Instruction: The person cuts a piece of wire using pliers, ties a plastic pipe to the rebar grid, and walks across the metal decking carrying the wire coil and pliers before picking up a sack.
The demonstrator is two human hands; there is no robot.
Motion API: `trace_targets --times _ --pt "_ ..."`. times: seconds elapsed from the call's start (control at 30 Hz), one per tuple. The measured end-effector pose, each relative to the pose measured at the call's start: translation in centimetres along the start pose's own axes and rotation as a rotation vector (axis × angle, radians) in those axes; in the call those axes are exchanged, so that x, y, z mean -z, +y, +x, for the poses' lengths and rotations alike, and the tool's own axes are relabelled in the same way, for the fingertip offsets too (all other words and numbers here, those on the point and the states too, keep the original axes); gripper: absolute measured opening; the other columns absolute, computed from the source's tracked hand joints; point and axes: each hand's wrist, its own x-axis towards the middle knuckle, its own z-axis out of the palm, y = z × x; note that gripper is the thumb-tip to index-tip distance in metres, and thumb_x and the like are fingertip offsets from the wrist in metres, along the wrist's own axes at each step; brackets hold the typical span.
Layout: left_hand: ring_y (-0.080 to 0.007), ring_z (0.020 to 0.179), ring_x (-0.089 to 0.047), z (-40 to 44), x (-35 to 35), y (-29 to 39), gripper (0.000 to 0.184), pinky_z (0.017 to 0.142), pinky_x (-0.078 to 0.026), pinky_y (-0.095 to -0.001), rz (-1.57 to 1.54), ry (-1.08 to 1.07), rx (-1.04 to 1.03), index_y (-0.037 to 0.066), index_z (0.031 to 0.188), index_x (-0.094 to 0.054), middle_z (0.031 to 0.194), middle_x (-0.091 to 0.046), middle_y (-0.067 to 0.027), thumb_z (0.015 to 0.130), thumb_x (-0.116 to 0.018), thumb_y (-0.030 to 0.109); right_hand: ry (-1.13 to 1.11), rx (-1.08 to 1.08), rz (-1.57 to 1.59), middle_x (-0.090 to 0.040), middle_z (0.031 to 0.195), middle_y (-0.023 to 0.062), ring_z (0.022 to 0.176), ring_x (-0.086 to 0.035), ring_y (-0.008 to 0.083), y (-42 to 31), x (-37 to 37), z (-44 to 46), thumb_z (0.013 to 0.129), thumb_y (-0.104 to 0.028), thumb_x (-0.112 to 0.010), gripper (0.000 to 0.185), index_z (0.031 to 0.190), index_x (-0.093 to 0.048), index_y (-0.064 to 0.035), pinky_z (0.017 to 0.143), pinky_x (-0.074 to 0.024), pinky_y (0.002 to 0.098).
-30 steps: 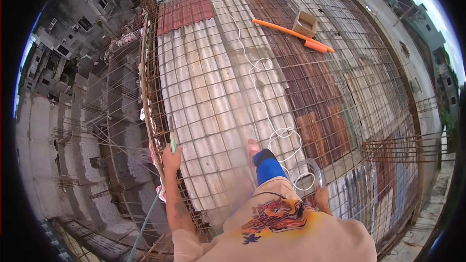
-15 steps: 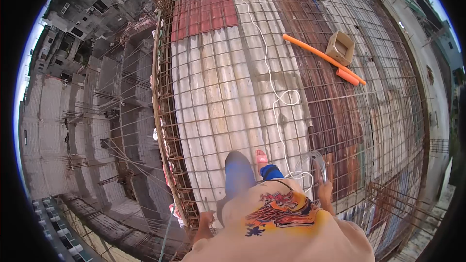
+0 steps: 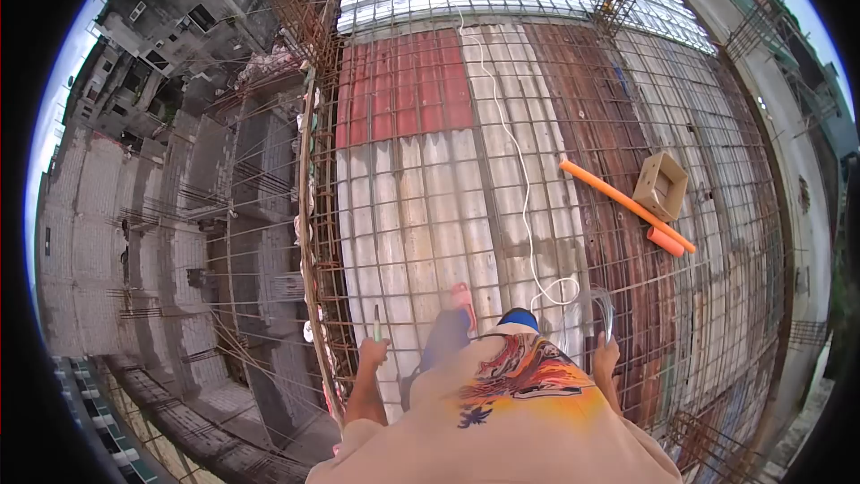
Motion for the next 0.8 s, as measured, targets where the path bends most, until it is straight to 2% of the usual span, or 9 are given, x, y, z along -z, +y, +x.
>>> trace_targets --times 0.13,0.33,0.47,0.5,0.53,0.57,0.63,0.67,0.8 --pt "-0.0407 0.092 -0.063 14.8 8.6 19.1 0.040 0.080 -0.048 -0.0463 -0.030 0.150 -0.302 -0.004 0.090 -0.065 0.089 -0.065 -0.0269 0.073 -0.070 0.031 -0.053 -0.032 0.131 -0.063 0.082 0.0278 0.083 -0.063 0.0453 -10.3 -0.2 4.0 0.093 -0.031 -0.055 0.037 0.102 -0.062 0.0040 0.071 -0.0463 0.0503" --pt "-0.0412 0.088 -0.063 22.0 14.6 43.9 0.039 0.077 -0.047 -0.0469 0.032 0.286 -0.520 -0.005 0.090 -0.062 0.091 -0.065 -0.0270 0.075 -0.069 0.031 -0.161 -0.278 -0.071 -0.065 0.087 0.0273 0.089 -0.062 0.0461 -23.0 -7.8 13.2 0.093 -0.031 -0.058 0.035 0.101 -0.064 0.0021 0.076 -0.0472 0.0501" --pt "-0.0413 0.094 -0.063 26.1 11.1 49.3 0.038 0.082 -0.049 -0.0471 0.107 0.213 -0.383 -0.002 0.096 -0.066 0.092 -0.066 -0.0270 0.076 -0.067 0.030 -0.231 -0.171 0.090 -0.064 0.081 0.0273 0.083 -0.062 0.0461 -29.9 -14.2 25.0 0.092 -0.035 -0.058 0.038 0.099 -0.063 0.0026 0.074 -0.0475 0.0496" --pt "-0.0398 0.097 -0.063 27.1 10.5 48.7 0.036 0.084 -0.049 -0.0473 0.213 0.204 -0.271 0.002 0.098 -0.069 0.093 -0.067 -0.0257 0.077 -0.067 0.031 -0.225 -0.170 0.174 -0.063 0.080 0.0275 0.082 -0.062 0.0462 -32.1 -15.8 26.7 0.092 -0.035 -0.058 0.039 0.098 -0.063 0.0029 0.073 -0.0475 0.0495" --pt "-0.0385 0.093 -0.066 32.5 8.8 42.9 0.035 0.079 -0.051 -0.0458 0.310 0.072 -0.386 0.004 0.092 -0.071 0.094 -0.067 -0.0251 0.078 -0.064 0.035 -0.252 -0.254 0.090 -0.063 0.079 0.0277 0.081 -0.062 0.0463 -36.8 -15.5 29.4 0.092 -0.034 -0.058 0.039 0.101 -0.062 0.0036 0.073 -0.0473 0.0501" --pt "-0.0355 0.084 -0.068 32.3 8.0 41.8 0.039 0.071 -0.054 -0.0437 0.274 -0.013 -0.130 0.005 0.090 -0.071 0.090 -0.068 -0.0246 0.079 -0.062 0.040 -0.280 -0.332 -0.025 -0.062 0.078 0.0279 0.081 -0.062 0.0463 -41.2 -13.4 32.2 0.092 -0.033 -0.057 0.039 0.104 -0.062 0.0044 0.073 -0.0471 0.0508" --pt "-0.0314 0.074 -0.069 31.3 7.8 40.8 0.047 0.066 -0.055 -0.0414 0.416 -0.188 -0.104 0.003 0.102 -0.069 0.085 -0.068 -0.0234 0.079 -0.062 0.043 -0.216 -0.201 0.073 -0.063 0.083 0.0287 0.085 -0.062 0.0463 -46.3 -12.5 37.8 0.093 -0.032 -0.057 0.038 0.100 -0.062 0.0048 0.074 -0.0460 0.0504" --pt "-0.0297 0.073 -0.069 28.9 7.6 41.2 0.051 0.066 -0.055 -0.0402 0.297 -0.153 0.106 -0.001 0.105 -0.068 0.083 -0.068 -0.0236 0.080 -0.063 0.043 -0.187 -0.129 0.123 -0.064 0.085 0.0291 0.086 -0.062 0.0463 -48.8 -12.3 40.4 0.094 -0.031 -0.056 0.037 0.099 -0.062 0.0050 0.074 -0.0455 0.0503" --pt "-0.0282 0.067 -0.067 31.3 8.4 47.4 0.044 0.061 -0.053 -0.0390 0.240 -0.202 0.177 -0.002 0.096 -0.066 0.077 -0.066 -0.0206 0.079 -0.064 0.038 0.042 0.136 0.136 -0.063 0.088 0.0297 0.089 -0.060 0.0479 -55.0 -14.4 50.4 0.097 -0.026 -0.052 0.034 0.104 -0.060 0.0057 0.076 -0.0452 0.0489"
